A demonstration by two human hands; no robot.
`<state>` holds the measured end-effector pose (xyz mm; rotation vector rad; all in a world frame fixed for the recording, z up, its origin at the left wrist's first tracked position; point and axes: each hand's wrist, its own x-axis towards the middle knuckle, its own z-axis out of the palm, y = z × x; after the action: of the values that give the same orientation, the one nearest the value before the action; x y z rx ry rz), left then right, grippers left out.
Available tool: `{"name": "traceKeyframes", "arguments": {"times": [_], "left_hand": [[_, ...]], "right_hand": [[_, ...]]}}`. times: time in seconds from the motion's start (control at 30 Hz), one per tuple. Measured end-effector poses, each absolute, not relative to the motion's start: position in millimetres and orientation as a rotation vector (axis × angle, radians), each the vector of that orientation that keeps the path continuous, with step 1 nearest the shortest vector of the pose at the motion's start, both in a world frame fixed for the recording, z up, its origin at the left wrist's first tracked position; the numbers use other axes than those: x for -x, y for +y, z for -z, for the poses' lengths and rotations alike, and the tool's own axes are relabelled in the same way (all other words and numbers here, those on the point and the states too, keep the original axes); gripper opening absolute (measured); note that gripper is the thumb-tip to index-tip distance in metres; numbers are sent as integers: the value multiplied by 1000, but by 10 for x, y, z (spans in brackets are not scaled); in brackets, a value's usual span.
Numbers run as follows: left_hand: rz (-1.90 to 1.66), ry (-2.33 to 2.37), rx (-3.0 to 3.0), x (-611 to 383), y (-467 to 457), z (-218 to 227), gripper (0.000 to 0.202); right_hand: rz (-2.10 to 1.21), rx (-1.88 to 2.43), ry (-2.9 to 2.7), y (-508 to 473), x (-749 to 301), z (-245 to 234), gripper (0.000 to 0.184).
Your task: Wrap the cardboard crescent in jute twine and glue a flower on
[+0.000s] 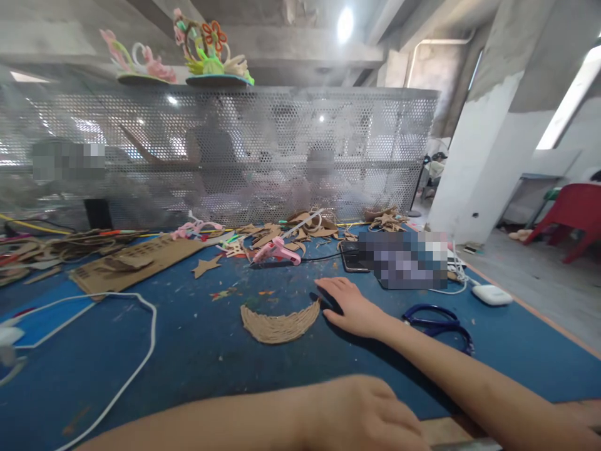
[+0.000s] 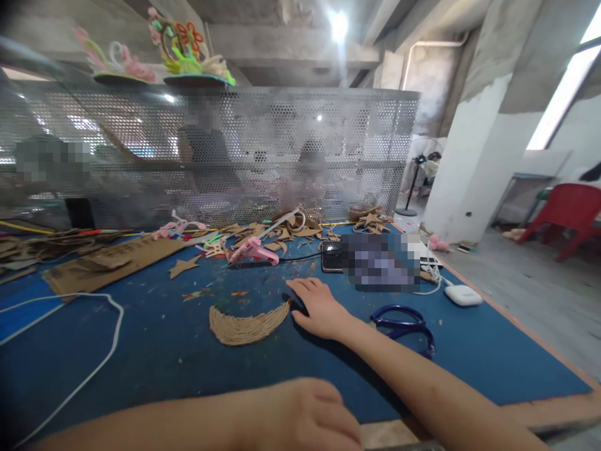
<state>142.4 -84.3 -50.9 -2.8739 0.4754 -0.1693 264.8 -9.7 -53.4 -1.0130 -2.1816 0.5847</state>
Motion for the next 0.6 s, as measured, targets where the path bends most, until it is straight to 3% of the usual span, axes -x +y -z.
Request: {"name": "traceKeyframes", "arguments": {"times": [0.1,0.3,0.4,0.6], "left_hand": [[522,5,3059,-980,-674,327,12],[476,-784,2933,-350,-268,193,41],[441,-943,2887,-262,-148,169,52],[385,-1029,2922,-277,-158,151,43]], "right_hand": [[-555,1014,-2251,-62,-2638,585,55],[-550,972,-2237,-34,-2613,632,47],[-586,971,-2188,-29,-2600,629,41],[-771,947,-2022,-64,-2616,584,35]]}}
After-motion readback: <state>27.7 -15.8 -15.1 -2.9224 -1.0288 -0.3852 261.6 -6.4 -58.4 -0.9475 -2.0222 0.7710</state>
